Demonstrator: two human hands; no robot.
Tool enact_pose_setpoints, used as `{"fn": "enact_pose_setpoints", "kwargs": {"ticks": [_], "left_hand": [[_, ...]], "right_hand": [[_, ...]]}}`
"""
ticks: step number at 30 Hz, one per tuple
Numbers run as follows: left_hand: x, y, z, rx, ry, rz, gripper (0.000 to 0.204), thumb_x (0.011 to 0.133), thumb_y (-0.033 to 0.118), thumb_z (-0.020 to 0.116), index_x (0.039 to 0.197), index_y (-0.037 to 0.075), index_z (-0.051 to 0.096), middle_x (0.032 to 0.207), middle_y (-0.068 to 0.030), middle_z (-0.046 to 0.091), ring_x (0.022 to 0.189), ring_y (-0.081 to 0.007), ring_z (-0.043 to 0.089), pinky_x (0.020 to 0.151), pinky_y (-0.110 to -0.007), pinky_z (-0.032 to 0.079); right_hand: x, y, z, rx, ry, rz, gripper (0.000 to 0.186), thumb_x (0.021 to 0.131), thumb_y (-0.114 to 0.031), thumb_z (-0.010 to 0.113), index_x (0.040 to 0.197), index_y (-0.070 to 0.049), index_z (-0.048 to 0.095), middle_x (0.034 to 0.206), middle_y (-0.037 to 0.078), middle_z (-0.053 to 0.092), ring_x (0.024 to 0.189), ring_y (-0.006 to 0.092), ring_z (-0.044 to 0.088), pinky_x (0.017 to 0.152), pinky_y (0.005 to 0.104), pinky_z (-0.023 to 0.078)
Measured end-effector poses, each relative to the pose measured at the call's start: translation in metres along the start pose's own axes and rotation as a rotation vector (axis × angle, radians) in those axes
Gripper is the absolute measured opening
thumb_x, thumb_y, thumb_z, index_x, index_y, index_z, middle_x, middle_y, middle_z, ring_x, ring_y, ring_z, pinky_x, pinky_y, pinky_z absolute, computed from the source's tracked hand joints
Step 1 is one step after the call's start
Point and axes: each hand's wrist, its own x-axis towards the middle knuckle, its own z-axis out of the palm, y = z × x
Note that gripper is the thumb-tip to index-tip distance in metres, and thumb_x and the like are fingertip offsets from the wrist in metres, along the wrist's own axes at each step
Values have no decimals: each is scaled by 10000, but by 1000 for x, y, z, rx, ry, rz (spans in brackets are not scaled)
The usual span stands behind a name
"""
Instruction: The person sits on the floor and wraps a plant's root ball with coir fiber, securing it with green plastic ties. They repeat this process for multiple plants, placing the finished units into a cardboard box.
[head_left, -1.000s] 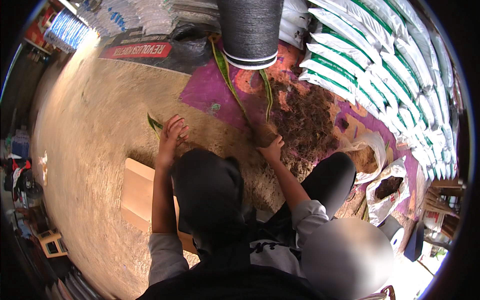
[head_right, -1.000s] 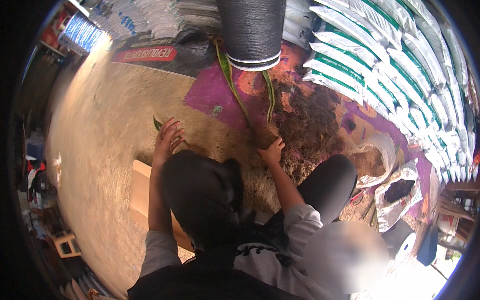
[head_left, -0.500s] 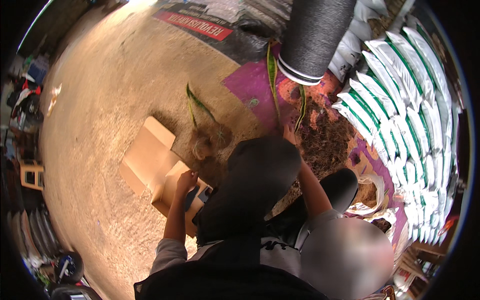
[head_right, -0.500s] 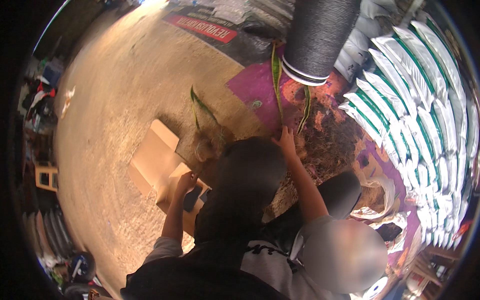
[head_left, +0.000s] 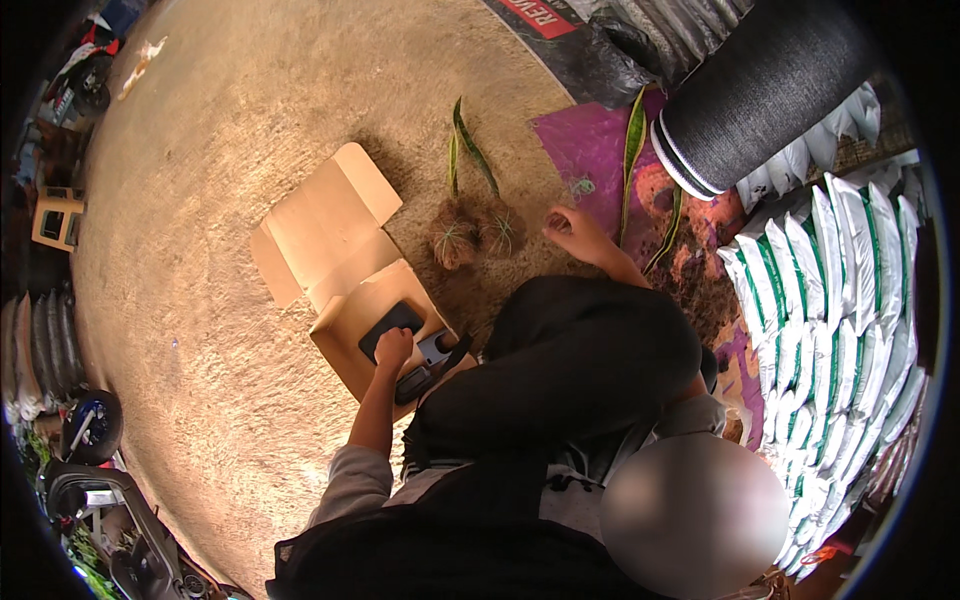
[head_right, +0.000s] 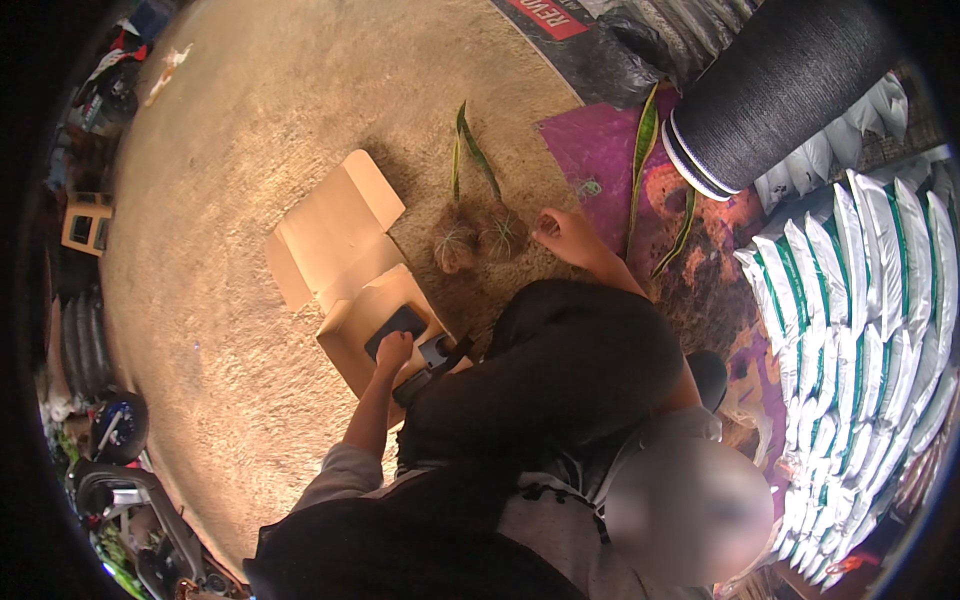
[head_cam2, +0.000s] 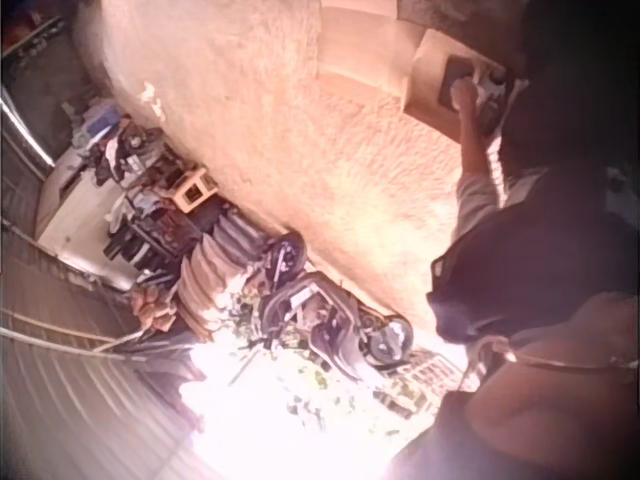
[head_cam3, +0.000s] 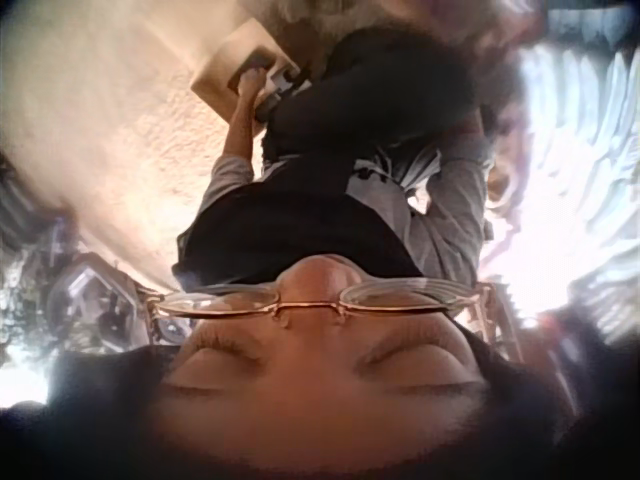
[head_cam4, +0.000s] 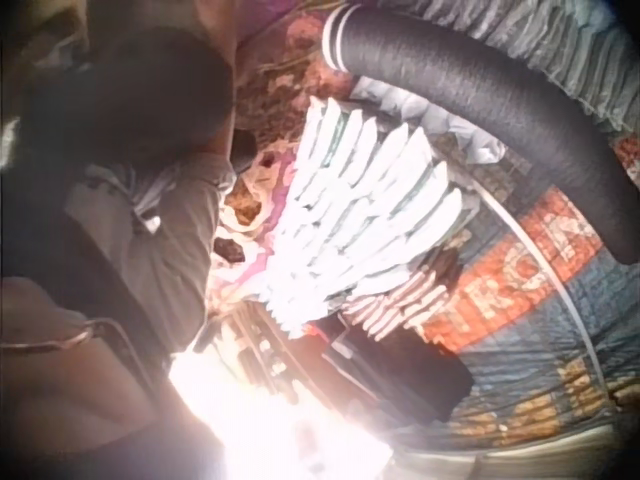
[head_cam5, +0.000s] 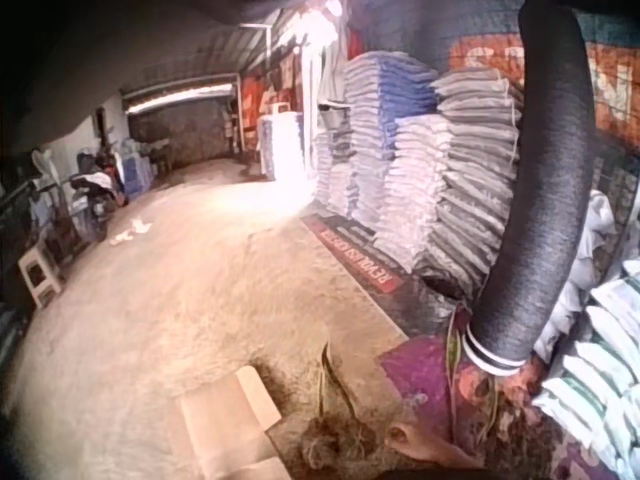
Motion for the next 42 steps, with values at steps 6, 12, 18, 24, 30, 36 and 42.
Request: {"fn": "enact_pose_setpoints", "kwargs": {"ticks": [6, 12, 18, 24, 30, 36, 42], "left_hand": [[24, -11, 19, -2, 5, -64, 442, 829, 309, 393, 811, -65, 627, 879, -305, 590, 848, -428, 585, 780, -477, 466], [20, 12, 7, -132, 59, -54, 395, 837, 293, 403, 805, -30, 628, 821, -260, 607, 794, -399, 599, 725, -457, 474], [29, 93, -37, -528, 295, 269, 258, 869, 200, 449, 756, -15, 536, 615, -225, 531, 573, -378, 544, 547, -426, 409], [55, 174, -52, -547, 306, 628, 209, 882, 210, 483, 878, 6, 527, 646, -222, 537, 608, -387, 542, 551, -422, 408], [43, 207, -41, -539, 11, 613, 188, 875, 210, 495, 926, 31, 518, 664, -202, 549, 657, -377, 564, 577, -433, 418], [36, 219, -26, -620, -173, 636, 212, 858, 206, 524, 963, 23, 509, 806, -182, 573, 734, -326, 579, 645, -381, 448], [45, 254, 3, -1103, -88, 574, 471, 833, 230, 601, 1163, -38, 397, 1100, -170, 514, 942, -244, 559, 725, -343, 472]], "right_hand": [[5, 30, 5, 41, -41, 66, 239, 839, -204, 579, 944, 10, 557, 753, 103, 588, 704, 192, 573, 660, 316, 453], [23, 68, 0, -22, -62, 136, 225, 829, -217, 586, 939, -21, 566, 737, 91, 582, 693, 191, 567, 668, 323, 451], [53, 119, -19, -246, -133, 379, 307, 806, -230, 584, 1047, -43, 545, 876, 132, 618, 844, 279, 600, 743, 385, 464], [80, 145, -21, -697, -183, 404, 499, 803, -277, 589, 1232, -65, 445, 1283, 205, 392, 1140, 333, 442, 926, 406, 398], [107, 173, -9, -541, -232, 555, 524, 815, -338, 577, 1230, -41, 459, 1265, 212, 429, 1118, 354, 464, 896, 420, 412], [111, 140, -6, 49, -15, 469, 416, 852, -332, 559, 1157, -50, 554, 1019, 144, 613, 943, 253, 583, 804, 376, 463], [73, 49, 3, 418, -123, 260, 365, 840, -359, 583, 1022, -49, 644, 885, 79, 649, 822, 161, 595, 722, 323, 455]]}}
